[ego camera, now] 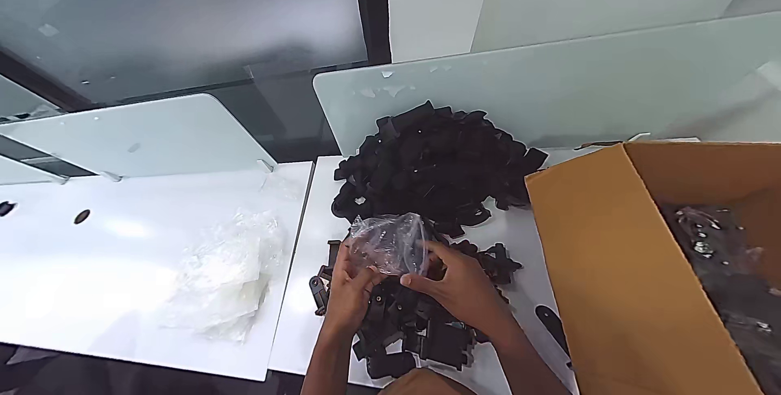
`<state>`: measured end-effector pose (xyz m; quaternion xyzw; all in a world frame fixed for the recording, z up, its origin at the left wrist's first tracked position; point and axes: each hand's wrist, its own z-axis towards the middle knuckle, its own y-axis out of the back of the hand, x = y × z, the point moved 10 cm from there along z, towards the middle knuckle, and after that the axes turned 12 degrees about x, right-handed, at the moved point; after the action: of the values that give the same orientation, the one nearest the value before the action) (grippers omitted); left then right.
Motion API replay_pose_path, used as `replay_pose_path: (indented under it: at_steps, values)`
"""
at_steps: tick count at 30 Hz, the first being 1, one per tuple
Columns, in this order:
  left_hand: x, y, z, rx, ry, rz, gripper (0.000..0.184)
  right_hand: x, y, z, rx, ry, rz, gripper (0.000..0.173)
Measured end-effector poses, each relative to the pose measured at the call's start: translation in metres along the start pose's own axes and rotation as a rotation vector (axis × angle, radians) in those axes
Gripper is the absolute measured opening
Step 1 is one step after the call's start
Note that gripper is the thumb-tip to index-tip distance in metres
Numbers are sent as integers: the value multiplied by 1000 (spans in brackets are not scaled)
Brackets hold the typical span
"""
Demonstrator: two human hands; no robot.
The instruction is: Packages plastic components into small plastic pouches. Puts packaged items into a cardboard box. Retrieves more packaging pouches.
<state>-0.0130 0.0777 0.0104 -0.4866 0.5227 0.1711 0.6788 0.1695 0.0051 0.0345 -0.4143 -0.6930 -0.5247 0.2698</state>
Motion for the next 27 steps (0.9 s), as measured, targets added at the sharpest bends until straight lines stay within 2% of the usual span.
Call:
replay_pose_path:
  at_steps: [2,4,5,6,8,9,10,12,15,17,20,24,27]
  values:
    - [-3,-5,-2,71,-29,36,80,5,-2,3,-53,29,25,64]
    - [-14,4,-3,57,-84,171,93,7,-5,6,-33,50,21,41]
    - [-20,10,-3,31,-94,241,91,9,-8,6,7,61,23,36]
    - [-25,17,-2,-5,-91,300,80,11,-11,7,49,72,24,34]
    - [-35,25,-1,-48,-105,389,44,13,-16,9,110,90,27,35]
    - [-39,27,0,-68,-118,413,29,15,-18,10,122,92,38,38]
    - [-42,29,0,-83,-133,433,22,16,-19,11,117,94,55,43]
    - [-51,35,1,-166,-183,537,19,18,-19,12,70,109,124,44]
    - [-72,56,-4,-395,-264,811,23,25,-23,13,-1,190,232,23]
    - [-86,65,-7,-450,-308,995,28,33,-34,17,36,254,266,17]
    - [-104,89,-16,-435,-317,1151,32,51,-60,30,91,284,186,20]
    - [-131,139,-42,-502,-277,1309,30,85,-106,59,111,293,108,23]
    - [-167,185,-62,-627,-169,1483,29,123,-154,86,181,310,178,57]
